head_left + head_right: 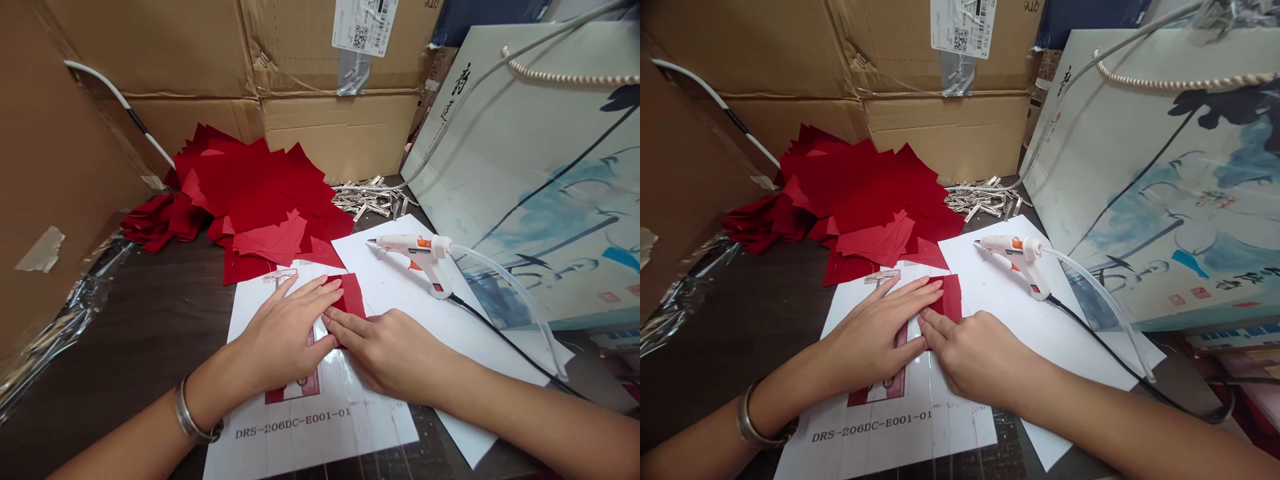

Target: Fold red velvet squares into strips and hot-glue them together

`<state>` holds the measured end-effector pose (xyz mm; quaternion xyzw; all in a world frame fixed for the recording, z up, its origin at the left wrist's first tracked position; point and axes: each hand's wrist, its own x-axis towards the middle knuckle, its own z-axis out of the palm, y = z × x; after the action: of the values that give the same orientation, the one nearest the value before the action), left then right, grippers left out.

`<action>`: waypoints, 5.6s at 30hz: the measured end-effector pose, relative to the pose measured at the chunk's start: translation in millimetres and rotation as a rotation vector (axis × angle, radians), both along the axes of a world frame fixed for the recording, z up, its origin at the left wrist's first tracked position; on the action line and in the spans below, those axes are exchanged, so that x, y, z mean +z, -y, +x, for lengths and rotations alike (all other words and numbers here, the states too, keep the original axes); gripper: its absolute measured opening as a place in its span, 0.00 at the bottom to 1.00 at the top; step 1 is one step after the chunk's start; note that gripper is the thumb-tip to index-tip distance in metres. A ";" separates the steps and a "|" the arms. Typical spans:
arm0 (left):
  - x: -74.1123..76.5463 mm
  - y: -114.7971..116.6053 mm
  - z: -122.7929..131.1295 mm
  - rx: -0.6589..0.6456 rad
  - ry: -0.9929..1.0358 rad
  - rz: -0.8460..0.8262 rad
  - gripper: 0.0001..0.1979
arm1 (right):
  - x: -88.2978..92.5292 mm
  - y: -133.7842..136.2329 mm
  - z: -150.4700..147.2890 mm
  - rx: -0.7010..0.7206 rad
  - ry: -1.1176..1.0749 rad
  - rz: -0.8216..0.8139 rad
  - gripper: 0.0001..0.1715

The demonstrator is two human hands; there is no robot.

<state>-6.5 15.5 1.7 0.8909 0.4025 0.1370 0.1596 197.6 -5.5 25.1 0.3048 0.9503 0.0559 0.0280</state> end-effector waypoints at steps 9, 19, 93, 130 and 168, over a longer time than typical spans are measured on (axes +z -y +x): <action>-0.8 -0.1 -0.5 -0.017 -0.012 -0.019 0.41 | 5.7 16.4 0.6 0.092 0.081 -0.046 0.33; -0.2 -0.8 -3.1 -0.063 -0.004 -0.022 0.59 | 10.6 17.0 7.9 0.174 -0.056 -0.166 0.22; -5.4 -11.1 -0.9 -0.199 0.335 0.497 0.10 | 36.6 9.0 11.4 -0.080 -0.068 -0.472 0.27; 2.5 -6.0 1.4 -0.014 0.105 0.130 0.29 | 35.7 -42.0 64.2 -0.993 -0.810 -0.174 0.24; 9.8 -4.3 -9.7 -0.151 -0.071 0.290 0.17 | 58.7 -28.6 48.6 -0.612 -0.496 -0.056 0.25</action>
<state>-16.3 19.8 11.4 0.9366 0.3158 0.1499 0.0248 246.1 23.0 83.8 0.5774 0.7947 -0.0561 -0.1787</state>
